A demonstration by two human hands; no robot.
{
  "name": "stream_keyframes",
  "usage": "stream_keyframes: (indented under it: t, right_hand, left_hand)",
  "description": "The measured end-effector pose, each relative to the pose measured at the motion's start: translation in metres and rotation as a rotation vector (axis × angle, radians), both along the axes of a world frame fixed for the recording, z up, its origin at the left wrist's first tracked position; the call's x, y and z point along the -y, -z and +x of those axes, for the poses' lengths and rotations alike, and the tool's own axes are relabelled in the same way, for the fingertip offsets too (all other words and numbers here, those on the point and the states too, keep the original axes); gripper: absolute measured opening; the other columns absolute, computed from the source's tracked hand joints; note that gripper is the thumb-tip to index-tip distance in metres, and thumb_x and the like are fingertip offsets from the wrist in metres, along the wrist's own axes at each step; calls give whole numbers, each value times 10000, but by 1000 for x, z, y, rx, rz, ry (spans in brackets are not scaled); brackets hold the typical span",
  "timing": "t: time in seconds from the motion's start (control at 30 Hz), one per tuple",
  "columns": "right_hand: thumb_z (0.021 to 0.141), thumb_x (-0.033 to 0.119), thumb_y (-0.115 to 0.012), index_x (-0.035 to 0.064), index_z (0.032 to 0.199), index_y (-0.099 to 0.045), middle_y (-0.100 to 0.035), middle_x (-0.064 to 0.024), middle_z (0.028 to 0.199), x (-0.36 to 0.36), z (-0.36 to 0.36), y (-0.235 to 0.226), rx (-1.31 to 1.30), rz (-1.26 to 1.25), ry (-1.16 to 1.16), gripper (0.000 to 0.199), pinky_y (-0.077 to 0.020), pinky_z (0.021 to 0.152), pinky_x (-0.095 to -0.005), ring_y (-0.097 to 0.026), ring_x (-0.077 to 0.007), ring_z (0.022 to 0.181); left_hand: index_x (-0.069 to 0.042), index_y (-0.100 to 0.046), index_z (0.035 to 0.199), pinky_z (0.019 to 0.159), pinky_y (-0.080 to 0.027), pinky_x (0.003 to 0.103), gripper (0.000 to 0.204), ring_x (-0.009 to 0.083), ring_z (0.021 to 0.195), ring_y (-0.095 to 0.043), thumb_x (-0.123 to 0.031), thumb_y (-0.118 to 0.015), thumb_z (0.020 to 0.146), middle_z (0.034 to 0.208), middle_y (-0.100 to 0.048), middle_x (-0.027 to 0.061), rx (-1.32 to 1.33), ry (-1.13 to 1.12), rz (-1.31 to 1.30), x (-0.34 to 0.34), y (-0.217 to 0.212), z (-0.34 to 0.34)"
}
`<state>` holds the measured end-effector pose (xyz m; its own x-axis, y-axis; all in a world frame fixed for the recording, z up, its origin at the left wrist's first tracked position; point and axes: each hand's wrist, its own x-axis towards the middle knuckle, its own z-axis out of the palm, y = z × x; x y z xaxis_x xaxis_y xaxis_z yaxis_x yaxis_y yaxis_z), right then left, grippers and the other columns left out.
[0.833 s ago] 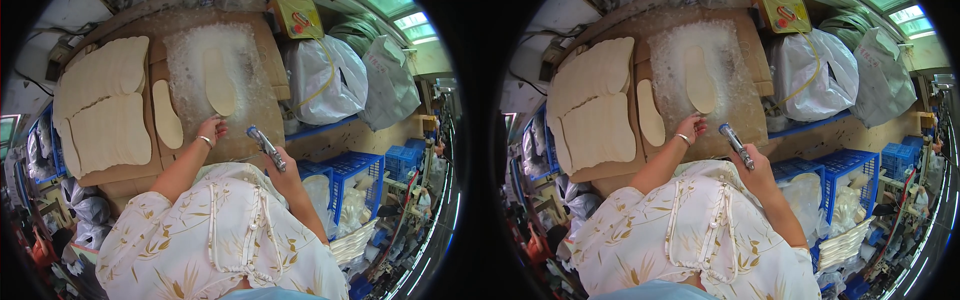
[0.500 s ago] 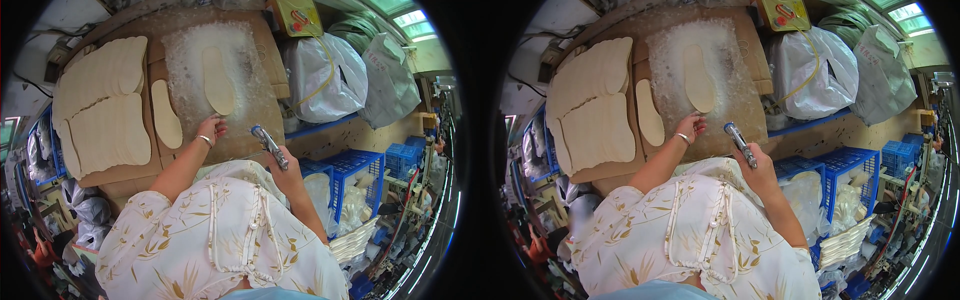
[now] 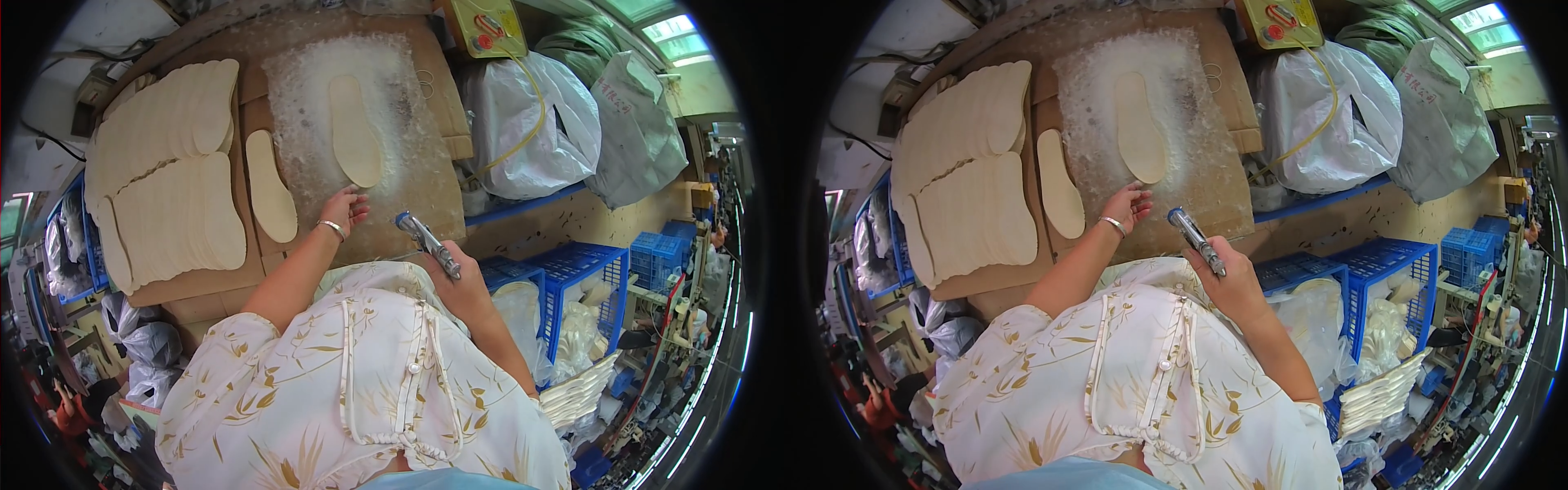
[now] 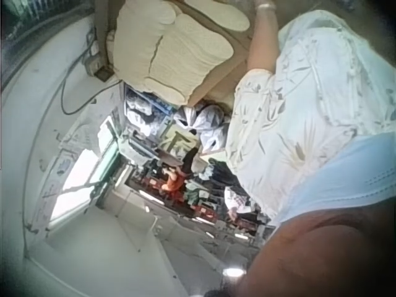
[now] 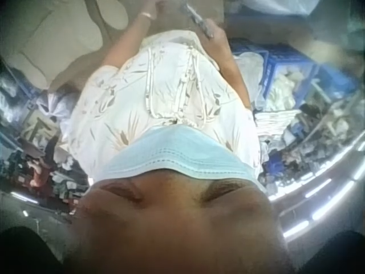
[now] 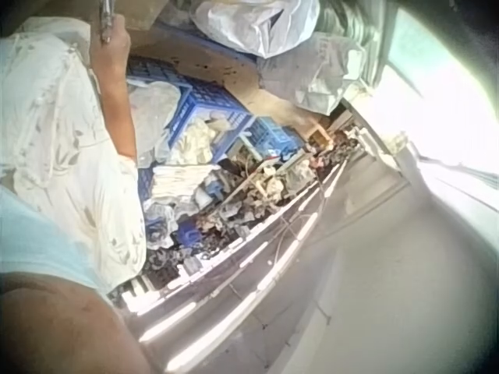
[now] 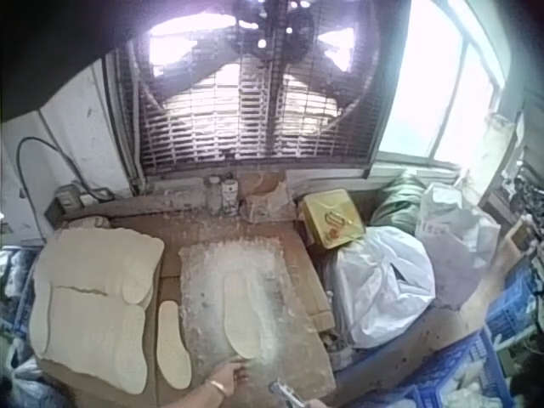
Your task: Applying adhesive spray to shoe insoles and organizing them.
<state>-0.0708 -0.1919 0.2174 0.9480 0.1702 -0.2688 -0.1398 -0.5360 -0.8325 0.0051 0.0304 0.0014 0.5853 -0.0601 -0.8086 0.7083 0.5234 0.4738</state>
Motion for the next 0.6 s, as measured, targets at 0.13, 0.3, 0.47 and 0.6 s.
stream_keyframes:
  t: [0.13,0.3,0.47,0.6]
  right_hand:
    - [883,204,-638,19,895,-544,-568,-173,662,8,2,7,15,-16,35,208,-436,558,-341,-524,-310,566]
    - [885,205,-632,22,889,-539,-562,-167,647,7,12,7,39,3,87,206,-430,547,-339,-521,-298,552]
    - [887,185,-623,19,908,-548,-560,-147,638,0,29,-3,90,25,69,183,-424,539,-324,-505,-266,538]
    - [895,168,-612,13,973,-564,-559,-104,650,-2,36,-12,128,101,48,180,-426,549,-297,-507,-188,550]
  left_hand:
    - [-102,-476,1261,592,-535,279,370,168,698,-629,-101,-483,891,947,-643,73,-15,-31,10,1,-2,0]
    - [-109,-560,1098,558,-527,273,208,166,676,-626,-174,-553,901,905,-641,51,16,-79,11,6,-3,1]
    - [-76,-564,1002,514,-518,261,160,173,671,-638,-140,-618,866,886,-638,52,6,-218,44,19,-4,11]
    - [-83,-563,995,574,-518,244,162,159,727,-642,-152,-625,863,884,-643,39,40,-257,34,24,2,15]
